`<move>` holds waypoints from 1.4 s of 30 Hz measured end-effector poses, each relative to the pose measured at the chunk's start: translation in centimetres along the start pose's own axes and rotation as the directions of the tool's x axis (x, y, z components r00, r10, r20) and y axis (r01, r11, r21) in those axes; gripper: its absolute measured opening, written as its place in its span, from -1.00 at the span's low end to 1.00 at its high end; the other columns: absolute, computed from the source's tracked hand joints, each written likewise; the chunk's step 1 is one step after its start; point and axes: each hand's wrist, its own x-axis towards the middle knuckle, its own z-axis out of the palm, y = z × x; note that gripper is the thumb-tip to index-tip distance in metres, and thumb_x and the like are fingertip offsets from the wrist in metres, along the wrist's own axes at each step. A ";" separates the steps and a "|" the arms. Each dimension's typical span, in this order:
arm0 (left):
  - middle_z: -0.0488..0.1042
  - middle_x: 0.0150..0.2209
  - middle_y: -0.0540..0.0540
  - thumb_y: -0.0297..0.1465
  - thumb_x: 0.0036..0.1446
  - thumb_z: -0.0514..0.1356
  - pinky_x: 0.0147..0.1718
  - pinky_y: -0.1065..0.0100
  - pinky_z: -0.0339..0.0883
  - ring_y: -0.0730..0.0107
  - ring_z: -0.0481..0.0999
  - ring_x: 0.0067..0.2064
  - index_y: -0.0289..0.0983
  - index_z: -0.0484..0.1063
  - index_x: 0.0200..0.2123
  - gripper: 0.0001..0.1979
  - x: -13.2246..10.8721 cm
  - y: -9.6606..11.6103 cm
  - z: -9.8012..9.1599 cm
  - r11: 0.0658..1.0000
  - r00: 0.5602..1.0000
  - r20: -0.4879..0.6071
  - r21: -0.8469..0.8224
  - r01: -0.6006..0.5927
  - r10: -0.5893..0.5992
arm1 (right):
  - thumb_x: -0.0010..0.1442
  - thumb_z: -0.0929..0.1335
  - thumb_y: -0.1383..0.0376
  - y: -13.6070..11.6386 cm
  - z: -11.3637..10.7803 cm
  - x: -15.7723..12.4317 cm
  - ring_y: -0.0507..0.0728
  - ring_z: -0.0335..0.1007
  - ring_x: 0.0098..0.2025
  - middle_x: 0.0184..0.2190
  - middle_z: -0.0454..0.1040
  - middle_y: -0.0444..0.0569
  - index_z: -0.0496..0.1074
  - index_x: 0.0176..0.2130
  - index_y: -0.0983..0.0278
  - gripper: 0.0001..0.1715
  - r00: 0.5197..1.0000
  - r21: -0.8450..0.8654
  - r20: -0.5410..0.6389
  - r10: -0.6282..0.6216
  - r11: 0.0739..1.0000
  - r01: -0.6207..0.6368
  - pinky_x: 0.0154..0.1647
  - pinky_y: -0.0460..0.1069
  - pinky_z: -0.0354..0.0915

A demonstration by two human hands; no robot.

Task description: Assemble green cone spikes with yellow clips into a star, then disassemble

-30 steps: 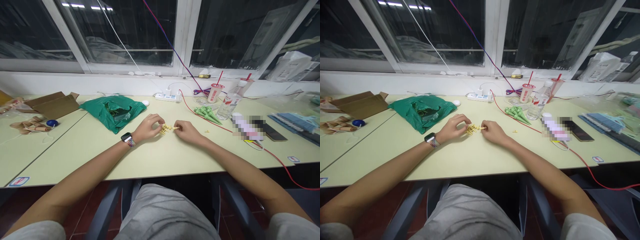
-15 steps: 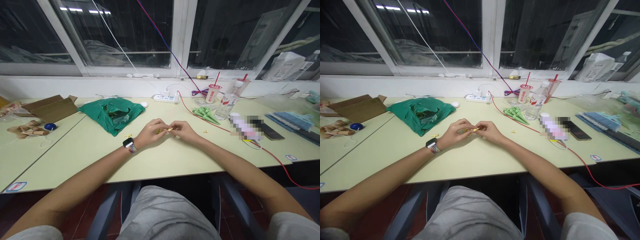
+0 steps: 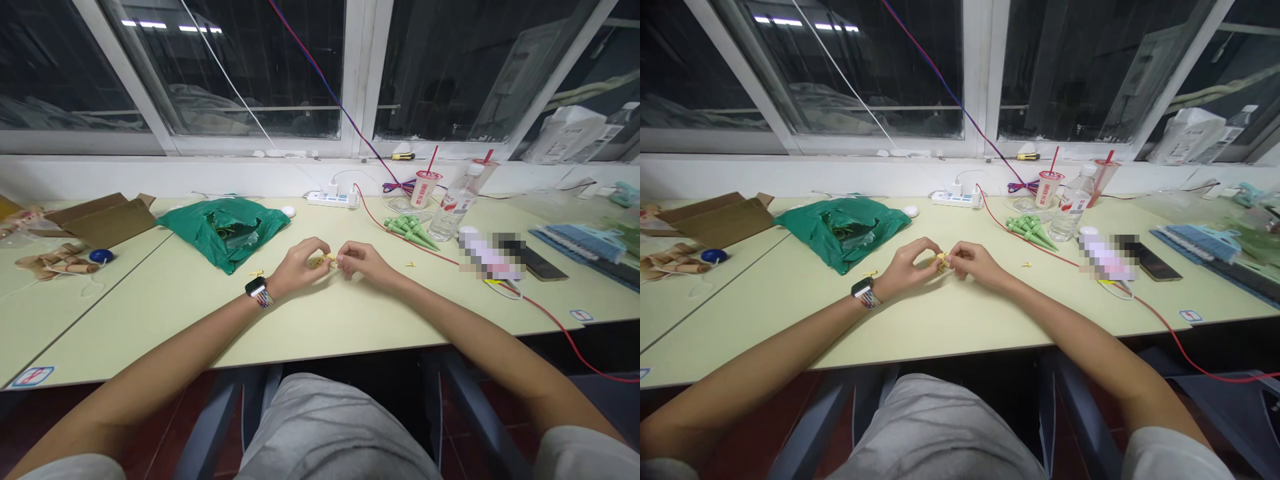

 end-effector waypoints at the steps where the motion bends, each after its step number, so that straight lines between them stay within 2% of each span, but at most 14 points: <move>1: 0.58 -0.19 -0.11 -0.31 0.40 0.25 -0.10 0.20 0.45 0.23 0.59 -0.15 -0.20 0.49 -0.12 -0.91 0.0 0.0 0.1 1.000 1.000 0.006 0.006 -0.029 0.029 | 0.24 0.52 -0.07 0.0 0.0 0.0 0.04 0.45 -0.44 -0.38 0.55 -0.10 0.51 -0.24 0.25 -0.55 1.000 -0.007 0.015 -0.004 1.000 0.004 -0.37 -0.02 0.42; 5: 0.57 -0.19 -0.15 -0.33 0.44 0.23 -0.13 0.22 0.46 0.24 0.57 -0.15 -0.21 0.53 -0.12 -0.90 0.1 0.2 0.3 0.992 0.992 0.013 0.005 -0.127 0.127 | 0.23 0.52 -0.08 0.3 0.1 -0.1 0.04 0.44 -0.45 -0.45 0.52 -0.13 0.52 -0.26 0.26 -0.53 0.999 -0.030 0.036 -0.010 0.999 0.012 -0.36 -0.03 0.40; 11: 0.59 -0.14 -0.20 -0.32 0.43 0.26 -0.09 0.13 0.47 0.16 0.57 -0.10 -0.21 0.54 -0.04 -0.87 0.2 -0.2 0.1 0.975 0.978 0.043 0.081 -0.205 0.202 | 0.25 0.50 -0.08 0.2 0.0 0.0 0.05 0.45 -0.45 -0.51 0.49 -0.14 0.55 -0.28 0.27 -0.54 0.999 -0.067 0.033 -0.011 0.998 0.013 -0.36 -0.03 0.42; 16: 0.60 -0.18 -0.18 -0.30 0.44 0.26 -0.12 0.14 0.47 0.17 0.57 -0.12 -0.20 0.57 -0.05 -0.87 0.1 -0.7 0.0 0.961 0.968 0.046 0.115 -0.252 0.248 | 0.25 0.50 -0.07 0.0 -0.4 0.0 0.05 0.44 -0.44 -0.46 0.52 -0.10 0.59 -0.30 0.29 -0.54 0.999 -0.098 0.032 -0.019 0.995 0.022 -0.38 -0.04 0.42; 20: 0.59 -0.27 -0.14 -0.25 0.43 0.28 -0.18 0.18 0.46 0.22 0.55 -0.21 -0.21 0.57 -0.12 -0.84 0.0 -1.2 0.2 0.942 0.954 0.083 0.156 -0.298 0.288 | 0.24 0.50 -0.04 0.0 -0.6 0.1 0.04 0.42 -0.47 -0.50 0.52 -0.08 0.62 -0.31 0.32 -0.54 0.998 -0.144 0.058 -0.002 0.990 0.011 -0.41 -0.04 0.40; 27: 0.58 -0.30 -0.15 -0.23 0.46 0.24 -0.22 0.22 0.44 0.25 0.54 -0.25 -0.23 0.58 -0.16 -0.79 0.1 -1.2 0.1 0.938 0.945 0.138 0.141 -0.316 0.297 | 0.19 0.53 -0.03 -0.2 -1.0 0.1 0.05 0.46 -0.48 -0.51 0.53 -0.08 0.62 -0.33 0.32 -0.55 0.995 -0.176 0.095 0.013 0.984 0.004 -0.43 -0.06 0.38; 30: 0.57 -0.35 -0.13 -0.23 0.48 0.21 -0.25 0.25 0.42 0.26 0.54 -0.27 -0.22 0.58 -0.20 -0.76 0.2 -0.7 -0.1 0.960 0.956 0.146 0.074 -0.269 0.256 | 0.20 0.54 0.00 -0.1 -1.2 0.0 0.06 0.49 -0.47 -0.49 0.54 -0.09 0.61 -0.31 0.31 -0.59 0.996 -0.218 0.088 0.003 0.976 0.017 -0.42 -0.06 0.37; 32: 0.58 -0.34 -0.12 -0.24 0.50 0.19 -0.26 0.27 0.40 0.27 0.55 -0.26 -0.22 0.59 -0.21 -0.74 0.2 -0.4 -0.2 0.981 0.969 0.165 0.025 -0.192 0.185 | 0.24 0.52 0.05 0.0 -1.2 -0.2 0.06 0.49 -0.46 -0.49 0.54 -0.10 0.60 -0.29 0.30 -0.66 0.996 -0.259 0.091 -0.024 0.965 0.047 -0.41 -0.05 0.35; 34: 0.59 -0.35 -0.10 -0.24 0.50 0.19 -0.27 0.30 0.37 0.30 0.55 -0.29 -0.23 0.57 -0.26 -0.71 0.2 -0.2 -0.2 0.997 0.983 0.166 -0.001 -0.083 0.082 | 0.28 0.49 0.14 -0.1 -1.2 -0.4 0.06 0.48 -0.42 -0.45 0.55 -0.09 0.59 -0.27 0.28 -0.76 0.989 -0.341 0.100 -0.104 0.931 0.133 -0.37 -0.04 0.35; 37: 0.55 -0.41 -0.03 -0.21 0.48 0.19 -0.35 0.34 0.30 0.39 0.49 -0.40 -0.24 0.49 -0.37 -0.65 0.0 0.0 -0.1 0.996 0.983 0.162 -0.015 0.088 -0.084 | 0.33 0.44 0.24 -0.2 -0.9 -0.8 0.07 0.45 -0.35 -0.35 0.57 -0.07 0.57 -0.26 0.26 -0.86 0.955 -0.486 0.136 -0.265 0.822 0.298 -0.27 -0.03 0.34; 39: 0.54 -0.42 0.00 -0.21 0.46 0.19 -0.38 0.37 0.28 0.41 0.47 -0.41 -0.24 0.47 -0.33 -0.69 -0.2 0.1 0.1 0.985 0.973 0.171 -0.057 0.165 -0.153 | 0.36 0.42 0.26 -0.2 -0.8 -0.9 0.07 0.44 -0.32 -0.31 0.58 -0.05 0.57 -0.23 0.24 -0.88 0.930 -0.530 0.157 -0.333 0.766 0.364 -0.24 -0.02 0.34; 42: 0.57 -0.38 0.01 -0.20 0.44 0.20 -0.37 0.39 0.32 0.38 0.52 -0.35 -0.22 0.51 -0.14 -0.79 -0.2 0.2 0.1 0.971 0.969 0.159 -0.116 0.210 -0.191 | 0.39 0.41 0.26 0.0 -0.8 -0.9 0.07 0.44 -0.32 -0.28 0.58 -0.05 0.56 -0.19 0.23 -0.89 0.910 -0.530 0.154 -0.386 0.745 0.405 -0.24 -0.02 0.34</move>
